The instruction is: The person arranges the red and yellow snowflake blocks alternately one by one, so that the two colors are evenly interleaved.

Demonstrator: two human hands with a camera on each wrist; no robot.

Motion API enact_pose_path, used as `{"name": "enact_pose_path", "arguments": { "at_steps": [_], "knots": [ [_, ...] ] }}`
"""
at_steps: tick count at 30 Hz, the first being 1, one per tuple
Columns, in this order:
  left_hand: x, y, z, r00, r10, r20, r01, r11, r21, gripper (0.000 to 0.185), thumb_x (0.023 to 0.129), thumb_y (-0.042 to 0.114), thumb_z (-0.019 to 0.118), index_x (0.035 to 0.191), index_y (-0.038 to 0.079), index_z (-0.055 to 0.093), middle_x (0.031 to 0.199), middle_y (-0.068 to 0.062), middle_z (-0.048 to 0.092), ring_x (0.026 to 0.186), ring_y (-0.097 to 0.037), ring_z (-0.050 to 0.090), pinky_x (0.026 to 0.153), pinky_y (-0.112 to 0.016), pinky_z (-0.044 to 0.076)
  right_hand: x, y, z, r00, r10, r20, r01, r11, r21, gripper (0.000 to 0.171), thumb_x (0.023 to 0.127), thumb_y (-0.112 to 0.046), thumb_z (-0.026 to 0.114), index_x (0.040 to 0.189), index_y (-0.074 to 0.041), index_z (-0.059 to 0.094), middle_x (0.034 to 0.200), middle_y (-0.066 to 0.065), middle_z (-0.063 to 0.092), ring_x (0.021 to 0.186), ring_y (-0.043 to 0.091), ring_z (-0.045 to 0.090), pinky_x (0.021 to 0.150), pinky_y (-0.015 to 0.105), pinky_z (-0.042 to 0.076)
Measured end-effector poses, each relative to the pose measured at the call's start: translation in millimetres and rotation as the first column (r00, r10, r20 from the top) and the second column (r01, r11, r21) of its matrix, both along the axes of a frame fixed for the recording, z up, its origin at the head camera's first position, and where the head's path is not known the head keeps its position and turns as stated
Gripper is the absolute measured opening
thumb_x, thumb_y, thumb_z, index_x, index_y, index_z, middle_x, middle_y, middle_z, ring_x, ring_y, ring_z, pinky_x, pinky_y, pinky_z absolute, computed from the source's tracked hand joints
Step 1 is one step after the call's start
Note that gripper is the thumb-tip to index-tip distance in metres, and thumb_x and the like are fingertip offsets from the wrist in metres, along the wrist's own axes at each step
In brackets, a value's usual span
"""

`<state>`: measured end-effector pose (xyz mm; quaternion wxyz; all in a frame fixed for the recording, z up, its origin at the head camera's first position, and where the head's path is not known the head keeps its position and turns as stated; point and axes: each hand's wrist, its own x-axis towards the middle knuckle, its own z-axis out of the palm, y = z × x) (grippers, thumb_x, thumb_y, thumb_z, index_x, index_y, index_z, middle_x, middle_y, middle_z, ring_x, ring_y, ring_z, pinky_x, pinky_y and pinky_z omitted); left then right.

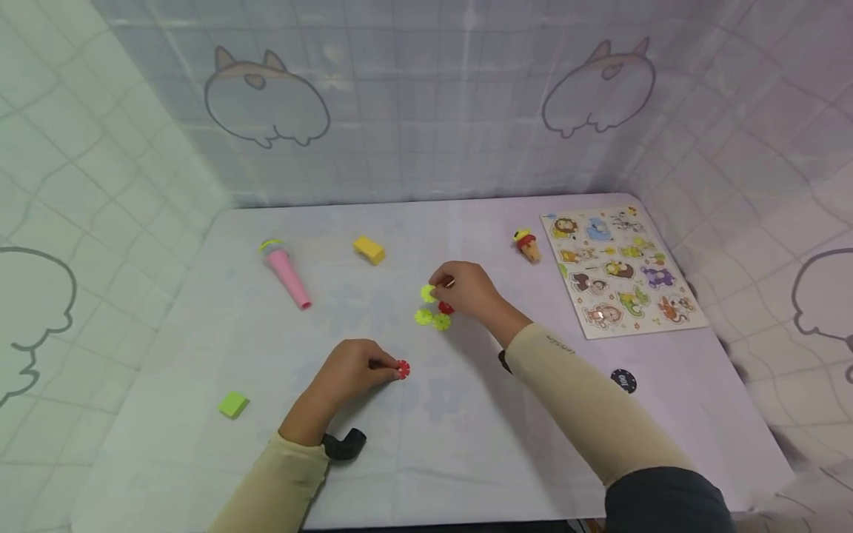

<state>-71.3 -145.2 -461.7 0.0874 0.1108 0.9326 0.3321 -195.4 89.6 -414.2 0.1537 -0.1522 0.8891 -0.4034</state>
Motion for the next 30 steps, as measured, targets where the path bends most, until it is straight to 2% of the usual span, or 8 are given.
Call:
{"name": "enact_pose_path", "arguments": {
  "at_steps": [5,9,12,16,21,26,30],
  "knots": [
    [0.1,0.2,-0.3,1.000,-0.007,-0.006,0.007,1.000,-0.006,0.008,0.084,0.022,0.089,0.092,0.021,0.086,0.083,0.015,0.071,0.078,-0.004,0.062,0.072,-0.029,0.053,34.5,16.7,-8.1,0.989,0.040,0.143,-0.033,0.998,-0.051,0.010,0.093,-0.011,0.079,0.101,-0.009,0.075,0.098,0.004,0.069,0.082,0.020,0.068,0.073,0.033,0.058],
    [-0.5,1.6,1.0,1.000,0.007,0.019,-0.007,1.000,-0.023,0.009,0.084,0.023,0.089,0.092,0.022,0.086,0.084,0.016,0.071,0.080,-0.005,0.063,0.074,-0.029,0.053,60.3,18.2,-18.9,0.983,0.097,0.155,-0.096,0.995,-0.019,0.007,0.091,-0.010,0.080,0.096,-0.012,0.076,0.090,-0.001,0.069,0.077,0.017,0.066,0.069,0.031,0.056],
    [-1.2,2.1,1.3,0.998,0.028,0.047,-0.026,0.999,-0.035,0.009,0.084,0.024,0.090,0.092,0.022,0.086,0.083,0.017,0.071,0.082,-0.006,0.063,0.076,-0.030,0.053,72.4,14.0,-27.4,0.985,0.128,0.116,-0.131,0.991,0.015,0.008,0.089,-0.011,0.082,0.094,-0.014,0.076,0.086,-0.005,0.069,0.077,0.014,0.064,0.069,0.029,0.056],
    [-2.0,1.6,0.9,0.998,0.031,0.061,-0.029,0.999,-0.032,0.009,0.084,0.023,0.089,0.092,0.022,0.086,0.084,0.016,0.071,0.082,-0.006,0.062,0.076,-0.031,0.053,79.6,5.7,-35.7,0.987,0.158,0.037,-0.160,0.986,0.049,0.009,0.088,-0.010,0.083,0.091,-0.013,0.075,0.081,-0.008,0.068,0.075,0.011,0.062,0.069,0.027,0.054],
    [-0.9,2.0,0.5,0.998,0.022,0.052,-0.021,1.000,-0.018,0.009,0.084,0.023,0.089,0.092,0.022,0.086,0.085,0.015,0.071,0.081,-0.005,0.062,0.075,-0.030,0.053,82.3,-4.8,-37.1,0.976,0.207,-0.069,-0.198,0.973,0.120,0.009,0.087,-0.009,0.084,0.089,-0.012,0.076,0.078,-0.010,0.067,0.074,0.009,0.060,0.070,0.027,0.053],
    [-0.7,1.8,0.1,1.000,0.010,0.025,-0.010,1.000,-0.006,0.009,0.083,0.022,0.090,0.091,0.021,0.086,0.084,0.015,0.072,0.080,-0.005,0.063,0.073,-0.029,0.054,83.4,-13.0,-36.4,0.970,0.222,-0.097,-0.199,0.959,0.200,0.009,0.086,-0.009,0.082,0.087,-0.013,0.075,0.077,-0.010,0.064,0.073,0.010,0.057,0.070,0.028,0.052],
    [-1.3,1.3,0.8,1.000,0.004,0.007,-0.004,1.000,-0.005,0.008,0.083,0.021,0.090,0.090,0.021,0.086,0.082,0.016,0.072,0.080,-0.005,0.063,0.074,-0.029,0.054,84.1,-16.8,-36.1,0.970,0.222,-0.101,-0.198,0.959,0.201,0.007,0.087,-0.009,0.082,0.089,-0.012,0.075,0.078,-0.009,0.065,0.073,0.010,0.058,0.072,0.029,0.053]
  ]
}}
